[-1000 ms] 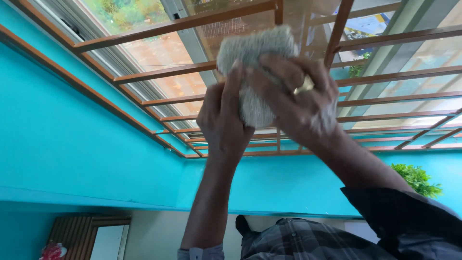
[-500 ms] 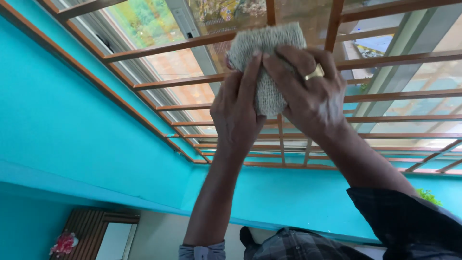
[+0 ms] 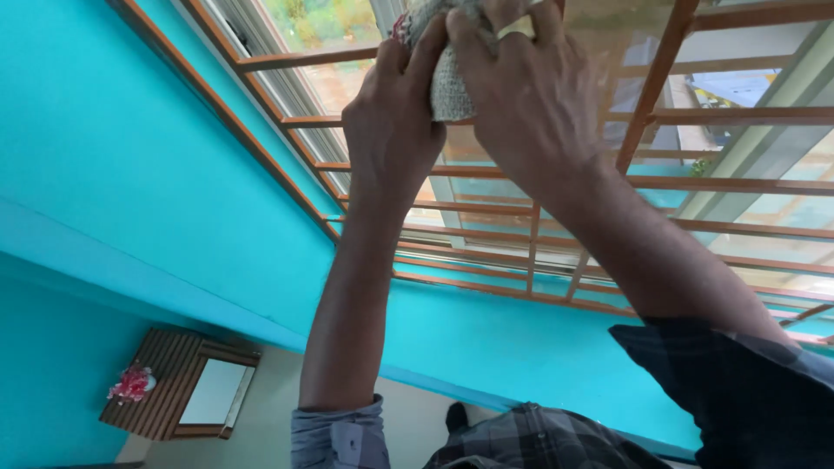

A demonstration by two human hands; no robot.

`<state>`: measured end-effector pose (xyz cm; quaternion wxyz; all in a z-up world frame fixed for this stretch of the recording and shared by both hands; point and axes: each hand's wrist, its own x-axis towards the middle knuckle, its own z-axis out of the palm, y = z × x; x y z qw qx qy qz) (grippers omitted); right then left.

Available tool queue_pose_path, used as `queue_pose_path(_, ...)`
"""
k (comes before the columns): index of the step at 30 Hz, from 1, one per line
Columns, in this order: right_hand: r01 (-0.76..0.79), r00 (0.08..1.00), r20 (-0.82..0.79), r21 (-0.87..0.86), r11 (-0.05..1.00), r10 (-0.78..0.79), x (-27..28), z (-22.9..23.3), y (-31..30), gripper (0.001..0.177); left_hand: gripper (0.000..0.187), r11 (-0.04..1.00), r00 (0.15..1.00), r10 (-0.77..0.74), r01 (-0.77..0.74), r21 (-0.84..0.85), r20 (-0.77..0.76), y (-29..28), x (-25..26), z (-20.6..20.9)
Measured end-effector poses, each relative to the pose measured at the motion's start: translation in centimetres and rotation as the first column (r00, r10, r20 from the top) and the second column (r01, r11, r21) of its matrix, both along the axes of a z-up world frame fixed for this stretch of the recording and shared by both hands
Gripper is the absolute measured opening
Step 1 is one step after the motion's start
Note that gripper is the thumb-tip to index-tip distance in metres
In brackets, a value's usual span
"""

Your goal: The person wipes a large glass window with a cloth, moving the cloth across the surface in repeated strokes. The person occasionally adjusts the cloth in their hands while continuing to wipe the window.

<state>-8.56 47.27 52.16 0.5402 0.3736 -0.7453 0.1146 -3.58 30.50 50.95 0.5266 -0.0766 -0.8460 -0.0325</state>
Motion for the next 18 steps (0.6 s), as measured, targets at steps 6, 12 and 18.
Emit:
queue_pose_path(6,-0.162,0.985,0.054,0.009,0.987,0.162,-0.8,0.7,-9.2,0.048,0.058,0.969,0.963,0.244,-0.245,-0.007,0.111,-6.3,2.2,2.1)
queue_pose_path(12,-0.227,0.974,0.015,0.136,0.964,0.227,1.9,0.3,-16.3,0.051,0.063,0.946,0.971,0.211,-0.231,0.227,0.109,-10.5,5.4,0.6)
queue_pose_path(18,-0.225,0.957,0.211,0.098,0.969,0.2,4.2,-0.9,-6.9,0.05,0.066,0.961,0.991,-0.08,0.049,0.271,0.107,-5.7,4.6,-1.8)
